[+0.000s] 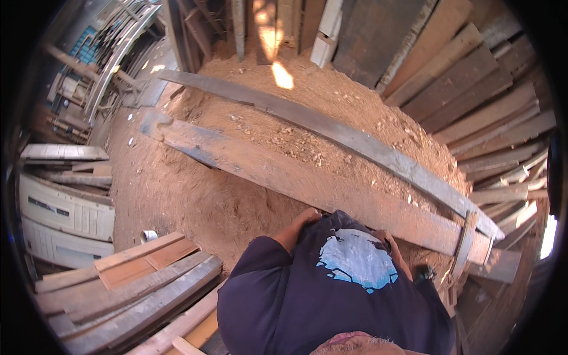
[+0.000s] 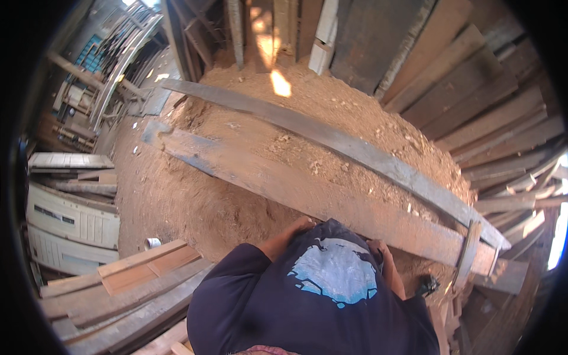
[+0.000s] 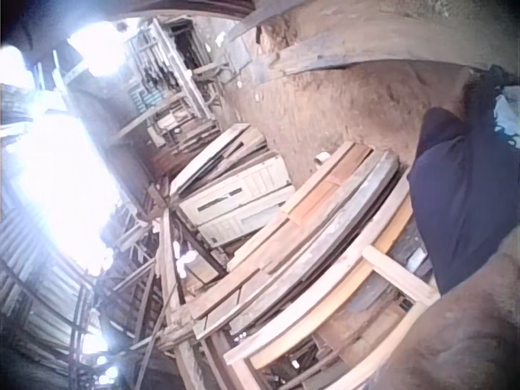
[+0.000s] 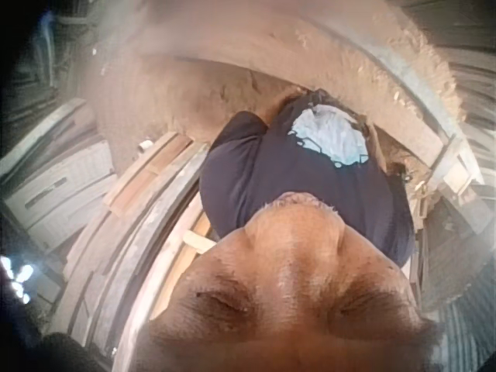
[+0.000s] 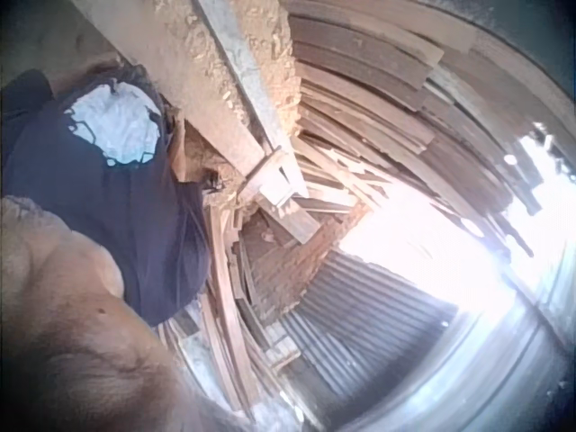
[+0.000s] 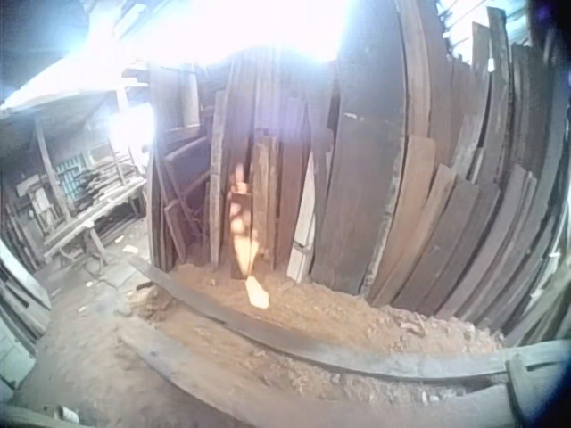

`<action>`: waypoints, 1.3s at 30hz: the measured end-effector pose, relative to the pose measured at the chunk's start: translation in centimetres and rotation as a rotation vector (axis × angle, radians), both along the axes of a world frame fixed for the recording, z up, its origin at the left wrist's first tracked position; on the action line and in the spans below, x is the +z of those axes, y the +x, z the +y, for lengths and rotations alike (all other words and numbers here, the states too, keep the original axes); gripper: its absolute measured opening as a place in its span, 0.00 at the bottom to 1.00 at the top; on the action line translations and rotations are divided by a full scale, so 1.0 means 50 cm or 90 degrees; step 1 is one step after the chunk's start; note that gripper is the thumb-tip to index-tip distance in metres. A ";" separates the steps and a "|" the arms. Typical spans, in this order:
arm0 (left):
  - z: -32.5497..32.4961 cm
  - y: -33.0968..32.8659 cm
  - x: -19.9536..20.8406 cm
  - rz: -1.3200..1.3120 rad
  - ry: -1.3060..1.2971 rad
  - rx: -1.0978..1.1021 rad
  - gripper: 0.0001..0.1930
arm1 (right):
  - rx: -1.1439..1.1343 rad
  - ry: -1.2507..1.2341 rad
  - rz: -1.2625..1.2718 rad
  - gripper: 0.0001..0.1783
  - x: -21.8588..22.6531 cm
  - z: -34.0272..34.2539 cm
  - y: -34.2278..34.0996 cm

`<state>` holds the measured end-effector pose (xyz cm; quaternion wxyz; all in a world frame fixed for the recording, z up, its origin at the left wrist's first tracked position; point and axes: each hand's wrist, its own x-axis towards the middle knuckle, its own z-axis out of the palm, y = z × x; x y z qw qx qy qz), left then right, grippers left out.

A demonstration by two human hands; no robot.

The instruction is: The person measures a long wooden plank with a tape measure, repositions it on the floor, and measures it again. The person then picks up a second plank and places it alongside the first one.

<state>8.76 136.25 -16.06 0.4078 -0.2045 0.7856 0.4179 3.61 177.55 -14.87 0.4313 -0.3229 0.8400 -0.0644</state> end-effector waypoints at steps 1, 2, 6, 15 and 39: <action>-0.003 -0.001 -0.007 0.018 0.011 -0.036 0.22 | -0.016 0.002 -0.001 0.22 -0.007 0.000 0.011; -0.016 0.023 -0.014 0.003 0.020 -0.009 0.22 | 0.004 0.003 -0.002 0.22 -0.004 -0.027 -0.005; -0.032 0.033 -0.036 -0.004 0.018 -0.003 0.21 | 0.008 -0.004 0.013 0.23 0.001 -0.054 -0.012; -0.042 0.048 0.006 0.060 -0.025 -0.049 0.22 | 0.031 -0.027 -0.049 0.23 -0.058 -0.064 -0.019; -0.072 0.274 0.418 0.626 0.100 -0.313 0.70 | 0.081 -0.242 0.307 0.09 0.022 0.114 -0.082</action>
